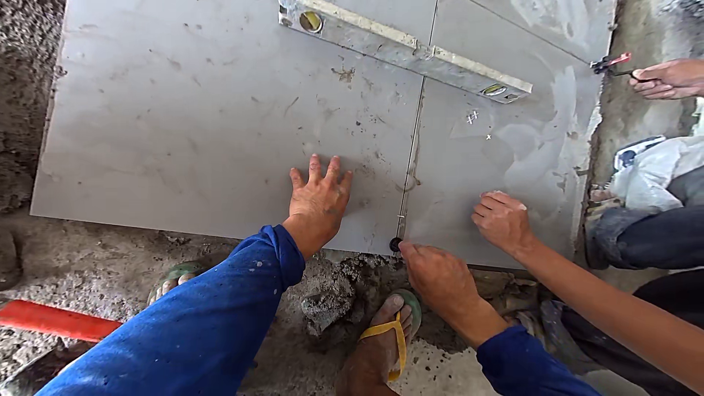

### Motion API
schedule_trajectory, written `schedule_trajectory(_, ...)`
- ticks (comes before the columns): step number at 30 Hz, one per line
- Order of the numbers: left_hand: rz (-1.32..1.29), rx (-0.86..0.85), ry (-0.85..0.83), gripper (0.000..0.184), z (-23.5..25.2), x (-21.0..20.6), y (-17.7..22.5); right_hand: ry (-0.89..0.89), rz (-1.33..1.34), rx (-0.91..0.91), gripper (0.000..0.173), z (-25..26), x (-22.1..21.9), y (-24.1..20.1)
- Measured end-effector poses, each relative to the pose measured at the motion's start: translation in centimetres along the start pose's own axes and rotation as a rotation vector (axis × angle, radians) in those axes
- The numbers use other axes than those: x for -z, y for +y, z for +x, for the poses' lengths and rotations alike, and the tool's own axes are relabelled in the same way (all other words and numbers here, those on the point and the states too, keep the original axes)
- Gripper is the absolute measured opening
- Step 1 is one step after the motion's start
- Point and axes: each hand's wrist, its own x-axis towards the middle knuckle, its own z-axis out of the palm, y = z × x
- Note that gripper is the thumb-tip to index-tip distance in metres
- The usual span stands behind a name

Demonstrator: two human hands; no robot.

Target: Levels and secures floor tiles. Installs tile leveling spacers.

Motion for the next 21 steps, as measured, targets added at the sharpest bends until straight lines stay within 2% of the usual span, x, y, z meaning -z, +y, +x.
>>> schedule_trajectory(6,0.026,-0.001,0.004,0.083,0.0,0.1,0.1,0.005,-0.001,0.041,0.017,0.8,0.6,0.4)
schedule_trajectory(8,0.035,-0.005,0.015,0.082,0.1,0.0,0.0,-0.040,0.013,0.000,0.012,0.8,0.7,0.3)
schedule_trajectory(10,0.040,-0.012,0.021,0.081,0.0,-0.1,-0.2,-0.206,0.147,-0.193,0.006,1.4,1.5,0.3)
schedule_trajectory(11,0.038,-0.019,0.023,0.080,0.0,-0.2,-0.4,-0.305,0.268,-0.342,0.010,2.1,2.2,0.3)
schedule_trajectory(13,0.034,-0.028,0.027,0.080,-0.1,-0.2,-0.8,-0.340,0.440,-0.516,0.013,3.0,2.7,0.6)
schedule_trajectory(14,0.030,-0.025,0.017,0.081,-0.2,-0.2,-0.9,-0.309,0.436,-0.488,0.012,2.9,2.5,0.7)
schedule_trajectory(17,0.016,-0.017,0.009,0.083,-0.2,-0.1,-1.0,-0.064,0.180,-0.075,0.004,1.4,0.4,1.0)
schedule_trajectory(19,0.015,-0.019,0.014,0.083,-0.2,-0.2,-1.0,-0.024,0.041,0.084,0.013,1.2,0.2,1.2)
schedule_trajectory(21,0.027,-0.030,0.012,0.082,-0.2,-0.3,-0.9,-0.050,-0.007,0.140,0.017,1.3,0.4,1.3)
